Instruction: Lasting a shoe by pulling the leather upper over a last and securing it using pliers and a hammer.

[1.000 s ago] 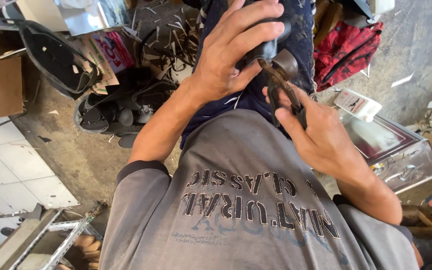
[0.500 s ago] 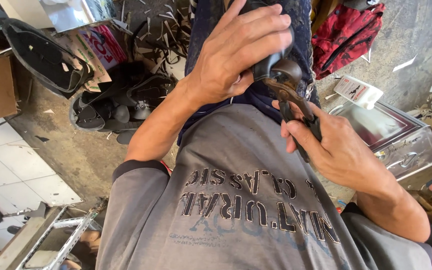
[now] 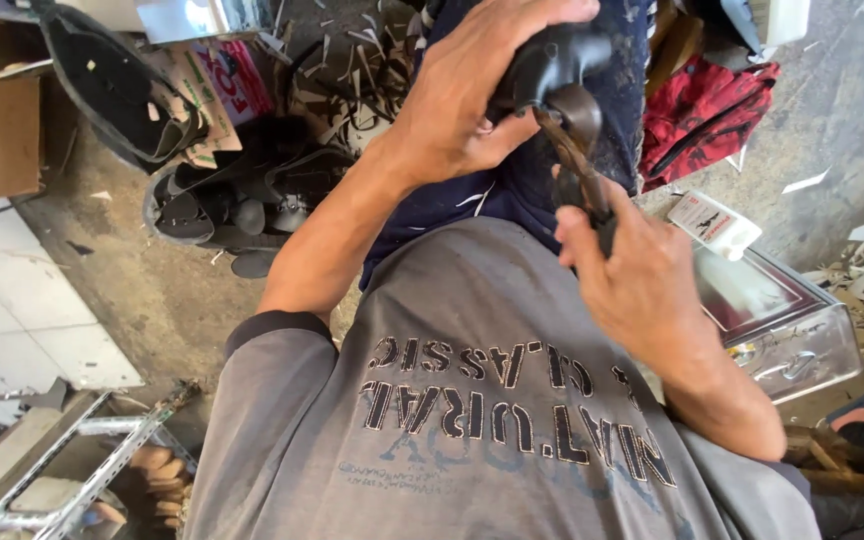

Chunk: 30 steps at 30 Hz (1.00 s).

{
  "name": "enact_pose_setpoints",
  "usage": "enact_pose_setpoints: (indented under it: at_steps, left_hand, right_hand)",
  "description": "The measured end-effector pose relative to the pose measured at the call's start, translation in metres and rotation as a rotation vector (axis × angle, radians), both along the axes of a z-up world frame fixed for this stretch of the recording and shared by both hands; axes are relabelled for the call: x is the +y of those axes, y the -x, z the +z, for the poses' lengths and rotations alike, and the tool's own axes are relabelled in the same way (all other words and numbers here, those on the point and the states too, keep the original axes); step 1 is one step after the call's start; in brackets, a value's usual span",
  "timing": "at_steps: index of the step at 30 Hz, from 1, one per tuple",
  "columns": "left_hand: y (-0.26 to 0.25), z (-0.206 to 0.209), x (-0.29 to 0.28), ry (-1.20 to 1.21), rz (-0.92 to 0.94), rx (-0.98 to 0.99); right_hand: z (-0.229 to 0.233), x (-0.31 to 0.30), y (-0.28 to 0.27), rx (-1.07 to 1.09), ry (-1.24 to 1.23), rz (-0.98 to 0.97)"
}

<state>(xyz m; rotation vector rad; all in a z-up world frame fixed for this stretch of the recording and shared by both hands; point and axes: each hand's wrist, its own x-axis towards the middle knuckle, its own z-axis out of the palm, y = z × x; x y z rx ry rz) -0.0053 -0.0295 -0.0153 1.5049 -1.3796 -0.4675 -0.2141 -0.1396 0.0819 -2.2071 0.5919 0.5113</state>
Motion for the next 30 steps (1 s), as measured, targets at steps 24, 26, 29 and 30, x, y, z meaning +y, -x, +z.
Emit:
enact_pose_setpoints:
  at_steps: [24, 26, 29, 30]
  left_hand:
    - [0.013, -0.006, 0.01, -0.01, -0.042, 0.022]
    - [0.012, -0.001, 0.012, -0.115, -0.082, 0.029]
    - [0.019, 0.032, 0.021, -0.179, -0.122, 0.236]
    - [0.027, 0.039, 0.023, -0.192, -0.124, 0.241]
  right_hand:
    - [-0.059, 0.023, 0.032, -0.289, 0.211, -0.078]
    - [-0.064, 0.023, 0.031, -0.367, 0.23, -0.099]
    - [-0.07, 0.026, 0.033, -0.396, 0.29, -0.096]
    - [-0.07, 0.029, 0.033, -0.39, 0.277, -0.1]
